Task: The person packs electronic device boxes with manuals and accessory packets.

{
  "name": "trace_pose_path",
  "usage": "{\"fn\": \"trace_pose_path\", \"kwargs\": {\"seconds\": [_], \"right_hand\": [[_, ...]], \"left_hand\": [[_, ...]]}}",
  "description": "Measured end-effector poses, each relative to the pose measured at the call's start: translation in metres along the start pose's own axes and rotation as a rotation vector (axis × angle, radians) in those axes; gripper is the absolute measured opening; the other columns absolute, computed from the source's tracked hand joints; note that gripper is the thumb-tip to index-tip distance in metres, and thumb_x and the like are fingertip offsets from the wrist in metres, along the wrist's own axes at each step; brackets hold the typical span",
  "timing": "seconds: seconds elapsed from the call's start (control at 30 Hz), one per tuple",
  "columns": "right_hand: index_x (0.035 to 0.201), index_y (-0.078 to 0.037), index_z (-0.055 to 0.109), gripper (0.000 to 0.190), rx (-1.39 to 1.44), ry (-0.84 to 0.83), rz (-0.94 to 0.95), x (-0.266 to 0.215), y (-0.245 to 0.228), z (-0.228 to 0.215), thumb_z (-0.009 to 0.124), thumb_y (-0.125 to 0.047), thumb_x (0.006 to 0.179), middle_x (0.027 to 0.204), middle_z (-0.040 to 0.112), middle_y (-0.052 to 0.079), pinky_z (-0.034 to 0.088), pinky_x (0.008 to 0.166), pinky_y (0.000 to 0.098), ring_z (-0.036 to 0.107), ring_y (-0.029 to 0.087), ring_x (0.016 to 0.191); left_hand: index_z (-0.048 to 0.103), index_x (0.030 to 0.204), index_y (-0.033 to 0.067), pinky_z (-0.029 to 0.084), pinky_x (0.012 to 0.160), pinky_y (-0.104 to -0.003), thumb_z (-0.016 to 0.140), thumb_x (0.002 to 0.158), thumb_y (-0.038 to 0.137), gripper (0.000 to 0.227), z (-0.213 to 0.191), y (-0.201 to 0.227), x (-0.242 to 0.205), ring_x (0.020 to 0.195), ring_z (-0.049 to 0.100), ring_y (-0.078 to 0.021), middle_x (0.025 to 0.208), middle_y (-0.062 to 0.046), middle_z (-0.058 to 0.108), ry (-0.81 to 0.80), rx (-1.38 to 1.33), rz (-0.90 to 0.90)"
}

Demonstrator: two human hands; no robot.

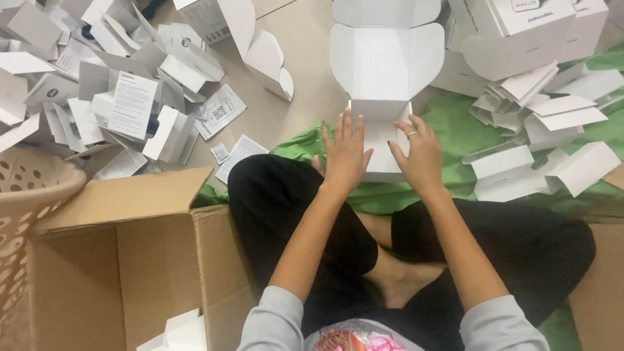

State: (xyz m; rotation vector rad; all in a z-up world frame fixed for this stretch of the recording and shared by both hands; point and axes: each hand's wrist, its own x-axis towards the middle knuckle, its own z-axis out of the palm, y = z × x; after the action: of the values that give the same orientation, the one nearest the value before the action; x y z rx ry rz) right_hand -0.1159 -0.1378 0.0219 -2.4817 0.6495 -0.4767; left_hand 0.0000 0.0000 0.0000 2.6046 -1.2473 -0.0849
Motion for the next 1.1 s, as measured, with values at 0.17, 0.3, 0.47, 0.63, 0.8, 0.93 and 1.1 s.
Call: {"fn": "trace_pose_path", "kwargs": {"seconds": [0.17, 0.3, 0.47, 0.63, 0.8, 0.93, 1.1], "right_hand": [[0.13, -0.007, 0.068, 0.044, -0.049, -0.018, -0.038, -0.009, 0.006, 0.013, 0.076, -0.019, 0.088, 0.149, 0.052, 0.023, 0.04, 0.109, 0.0521, 0.049, 0.041, 0.136], [0.127, -0.008, 0.069, 0.042, -0.084, -0.014, -0.079, -0.018, 0.014, 0.022, 0.077, -0.019, 0.087, 0.152, 0.049, 0.023, 0.034, 0.114, 0.0529, 0.043, 0.042, 0.142], [0.127, -0.008, 0.07, 0.039, -0.053, 0.019, -0.085, -0.016, 0.003, 0.011, 0.076, -0.018, 0.09, 0.152, 0.05, 0.022, 0.031, 0.117, 0.0528, 0.041, 0.042, 0.144], [0.126, -0.008, 0.07, 0.036, -0.014, 0.04, -0.097, -0.014, -0.005, 0.004, 0.075, -0.017, 0.092, 0.15, 0.051, 0.022, 0.033, 0.116, 0.0522, 0.043, 0.041, 0.142], [0.125, -0.009, 0.071, 0.033, 0.005, 0.088, -0.133, -0.015, -0.01, 0.004, 0.076, -0.016, 0.094, 0.149, 0.054, 0.02, 0.034, 0.117, 0.052, 0.047, 0.041, 0.14], [0.126, -0.008, 0.07, 0.032, 0.035, 0.094, -0.109, -0.013, -0.013, -0.001, 0.074, -0.015, 0.095, 0.15, 0.053, 0.017, 0.034, 0.117, 0.0517, 0.047, 0.04, 0.139], [0.124, -0.012, 0.072, 0.026, 0.092, 0.046, -0.044, -0.012, -0.013, -0.016, 0.07, -0.011, 0.098, 0.105, 0.078, 0.003, 0.035, 0.117, 0.0485, 0.069, 0.022, 0.11]], "left_hand": [[0.029, 0.156, -0.0001, 0.016, 0.121, -0.061, 0.073, 0.084, 0.047, 0.097, 0.043, -0.01, -0.006, 0.156, 0.012, -0.0397, 0.168, -0.027, 0.003, -0.175, -0.082, 0.006], [0.029, 0.157, 0.0018, 0.008, 0.122, -0.063, 0.071, 0.086, 0.05, 0.096, 0.025, -0.002, -0.007, 0.155, 0.006, -0.04, 0.167, -0.027, 0.001, -0.166, -0.045, -0.005], [0.034, 0.157, 0.0049, 0.006, 0.123, -0.066, 0.065, 0.094, 0.048, 0.082, 0.008, 0.005, -0.003, 0.156, 0.011, -0.0375, 0.168, -0.024, 0.006, 0.05, -0.009, 0.049], [0.036, 0.157, 0.0052, 0.005, 0.125, -0.065, 0.06, 0.099, 0.048, 0.075, 0.008, 0.007, -0.003, 0.157, 0.014, -0.0362, 0.169, -0.022, 0.012, 0.161, -0.003, 0.076], [0.042, 0.156, 0.0056, 0.008, 0.124, -0.064, 0.058, 0.102, 0.045, 0.069, 0.0, 0.01, -0.001, 0.156, 0.017, -0.0315, 0.169, -0.019, 0.019, 0.19, 0.042, 0.075], [0.046, 0.153, 0.0087, 0.01, 0.126, -0.063, 0.058, 0.104, 0.042, 0.061, -0.008, 0.012, 0.001, 0.155, 0.02, -0.0308, 0.168, -0.017, 0.023, 0.225, 0.001, 0.088], [0.068, 0.113, 0.0141, 0.012, 0.126, -0.059, 0.07, 0.099, 0.033, 0.023, -0.016, 0.015, 0.004, 0.154, 0.029, -0.0287, 0.165, -0.011, 0.036, 0.224, -0.081, 0.15]]}}
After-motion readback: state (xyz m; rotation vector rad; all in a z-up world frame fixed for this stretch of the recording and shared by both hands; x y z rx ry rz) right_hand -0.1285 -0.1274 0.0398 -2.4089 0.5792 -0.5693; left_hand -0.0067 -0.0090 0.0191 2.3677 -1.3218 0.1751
